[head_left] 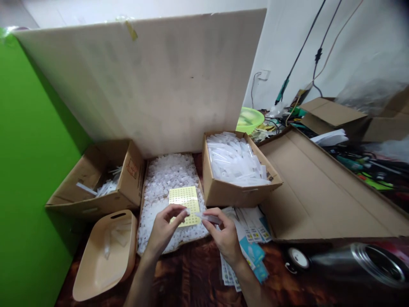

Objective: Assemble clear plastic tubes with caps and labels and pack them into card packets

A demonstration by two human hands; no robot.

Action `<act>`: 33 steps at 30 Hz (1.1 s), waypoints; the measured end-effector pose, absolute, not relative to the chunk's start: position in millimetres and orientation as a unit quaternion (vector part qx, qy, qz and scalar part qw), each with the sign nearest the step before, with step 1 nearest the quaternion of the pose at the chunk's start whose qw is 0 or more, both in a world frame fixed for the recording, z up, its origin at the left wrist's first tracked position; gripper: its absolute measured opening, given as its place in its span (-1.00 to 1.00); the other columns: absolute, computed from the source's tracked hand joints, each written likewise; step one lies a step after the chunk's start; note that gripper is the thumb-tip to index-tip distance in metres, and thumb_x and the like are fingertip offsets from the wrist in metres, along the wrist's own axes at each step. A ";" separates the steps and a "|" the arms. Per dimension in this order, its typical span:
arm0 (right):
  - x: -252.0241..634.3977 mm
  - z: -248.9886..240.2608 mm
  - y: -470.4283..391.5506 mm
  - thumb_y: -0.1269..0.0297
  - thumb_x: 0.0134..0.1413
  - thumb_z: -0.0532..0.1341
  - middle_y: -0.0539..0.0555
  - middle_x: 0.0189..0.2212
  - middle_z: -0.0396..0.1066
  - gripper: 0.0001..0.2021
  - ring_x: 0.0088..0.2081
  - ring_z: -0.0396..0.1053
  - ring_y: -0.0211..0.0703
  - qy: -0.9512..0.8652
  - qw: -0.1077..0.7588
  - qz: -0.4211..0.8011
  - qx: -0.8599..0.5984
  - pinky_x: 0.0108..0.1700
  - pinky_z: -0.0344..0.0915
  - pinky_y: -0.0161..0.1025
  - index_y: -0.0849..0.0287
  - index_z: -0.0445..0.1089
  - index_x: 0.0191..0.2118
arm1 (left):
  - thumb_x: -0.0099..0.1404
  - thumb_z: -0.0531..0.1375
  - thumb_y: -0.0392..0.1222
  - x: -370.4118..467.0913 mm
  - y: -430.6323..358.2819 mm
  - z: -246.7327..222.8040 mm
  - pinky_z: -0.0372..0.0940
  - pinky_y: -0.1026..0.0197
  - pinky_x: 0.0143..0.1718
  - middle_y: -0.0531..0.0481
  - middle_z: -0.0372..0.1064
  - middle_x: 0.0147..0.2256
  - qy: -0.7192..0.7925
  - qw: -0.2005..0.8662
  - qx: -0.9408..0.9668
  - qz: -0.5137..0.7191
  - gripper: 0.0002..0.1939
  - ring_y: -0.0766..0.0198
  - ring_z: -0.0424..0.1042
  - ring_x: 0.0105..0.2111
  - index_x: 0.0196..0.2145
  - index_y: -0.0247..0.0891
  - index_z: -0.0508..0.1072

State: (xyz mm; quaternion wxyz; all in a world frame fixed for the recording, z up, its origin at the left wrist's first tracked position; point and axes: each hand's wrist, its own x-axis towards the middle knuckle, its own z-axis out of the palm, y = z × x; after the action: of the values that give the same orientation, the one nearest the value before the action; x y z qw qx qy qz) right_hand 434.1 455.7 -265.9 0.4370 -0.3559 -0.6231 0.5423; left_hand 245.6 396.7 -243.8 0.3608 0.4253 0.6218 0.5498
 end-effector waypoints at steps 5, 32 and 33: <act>436.1 -267.1 454.7 0.21 0.16 0.34 0.10 -0.22 0.52 -0.88 -0.12 0.49 -0.06 -0.640 0.427 0.550 -0.325 -0.12 0.45 -0.24 0.09 0.55 -0.21 | 0.26 0.33 0.01 255.5 387.8 -249.4 0.47 0.21 -0.27 -0.08 0.58 -0.33 0.630 0.365 0.451 0.517 -0.73 0.18 0.56 -0.31 -0.26 -0.27 0.59; 459.7 -287.5 446.5 0.01 0.11 0.36 -0.04 -0.61 0.42 -0.71 -0.64 0.29 -0.29 -0.556 0.333 0.648 -0.399 -0.60 0.19 -0.38 0.17 0.52 -0.30 | 0.41 0.16 -0.10 290.7 377.1 -261.0 0.34 0.23 -0.24 -0.03 0.55 -0.35 0.636 0.323 0.568 0.411 -0.78 0.22 0.51 -0.33 -0.26 -0.25 0.54; 459.7 -288.7 445.6 -0.04 0.12 0.34 -0.08 -0.68 0.35 -0.67 -0.72 0.18 -0.34 -0.528 0.320 0.674 -0.406 -0.68 0.07 -0.40 0.18 0.49 -0.33 | 0.39 0.18 -0.13 291.6 376.9 -262.0 0.35 0.22 -0.19 -0.05 0.56 -0.29 0.623 0.302 0.582 0.426 -0.83 0.21 0.52 -0.27 -0.21 -0.24 0.54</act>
State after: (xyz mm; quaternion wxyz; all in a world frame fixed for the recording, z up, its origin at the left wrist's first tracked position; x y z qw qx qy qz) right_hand 459.7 445.6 -288.7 0.3197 -0.4064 -0.5280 0.6737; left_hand 291.6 376.9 -262.0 0.3020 0.5821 0.6234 0.4259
